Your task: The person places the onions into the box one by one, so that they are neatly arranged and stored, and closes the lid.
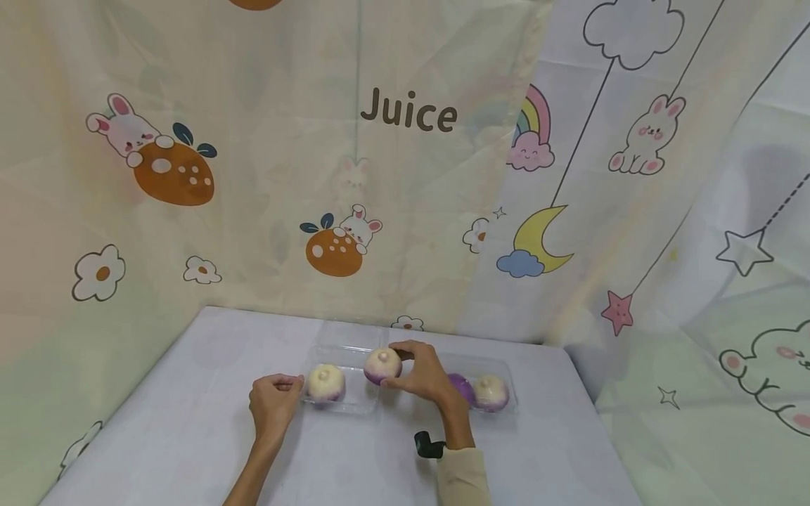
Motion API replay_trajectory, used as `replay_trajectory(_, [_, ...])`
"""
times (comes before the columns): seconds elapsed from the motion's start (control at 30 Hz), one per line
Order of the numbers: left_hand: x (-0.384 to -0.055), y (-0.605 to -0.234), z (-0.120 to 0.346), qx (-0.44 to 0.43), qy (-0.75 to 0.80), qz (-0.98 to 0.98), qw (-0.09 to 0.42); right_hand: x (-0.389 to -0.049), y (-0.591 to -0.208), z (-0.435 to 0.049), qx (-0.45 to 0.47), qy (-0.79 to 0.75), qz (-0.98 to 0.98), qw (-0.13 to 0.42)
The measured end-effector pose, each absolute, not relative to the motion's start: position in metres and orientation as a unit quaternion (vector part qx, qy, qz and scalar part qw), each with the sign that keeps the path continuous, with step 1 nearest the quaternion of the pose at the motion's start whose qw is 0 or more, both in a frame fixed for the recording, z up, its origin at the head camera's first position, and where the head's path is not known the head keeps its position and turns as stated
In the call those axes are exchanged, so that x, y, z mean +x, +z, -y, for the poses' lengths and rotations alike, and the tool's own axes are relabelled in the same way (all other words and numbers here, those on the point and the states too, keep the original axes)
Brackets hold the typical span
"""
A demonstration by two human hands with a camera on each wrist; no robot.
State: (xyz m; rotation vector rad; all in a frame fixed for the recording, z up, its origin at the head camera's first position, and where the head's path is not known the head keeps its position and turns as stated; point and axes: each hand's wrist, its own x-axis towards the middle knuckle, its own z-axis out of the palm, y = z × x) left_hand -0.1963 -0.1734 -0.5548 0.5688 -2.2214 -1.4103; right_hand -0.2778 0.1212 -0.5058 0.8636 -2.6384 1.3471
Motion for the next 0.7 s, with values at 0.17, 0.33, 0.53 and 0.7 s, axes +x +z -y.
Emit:
replay_trajectory(0.17, [-0.196,-0.554,0.174,0.207,-0.51,0.804,0.225,-0.276,-0.504,-0.116,0.29,0.441,0.849,0.011])
replay_trajectory(0.33, [-0.195,-0.553,0.174,0.207,-0.51,0.804,0.224,-0.275,-0.502,-0.112,0.297,0.436,0.849,-0.002])
replay_trajectory(0.53, [-0.196,-0.553,0.173,0.21,-0.506,0.807,0.222,-0.275,-0.503,-0.109,0.298,0.425,0.855,0.002])
replay_trajectory(0.7, [-0.196,-0.553,0.173,0.211,-0.509,0.805,0.221,-0.274,-0.504,-0.106,0.306,0.421,0.854,0.0])
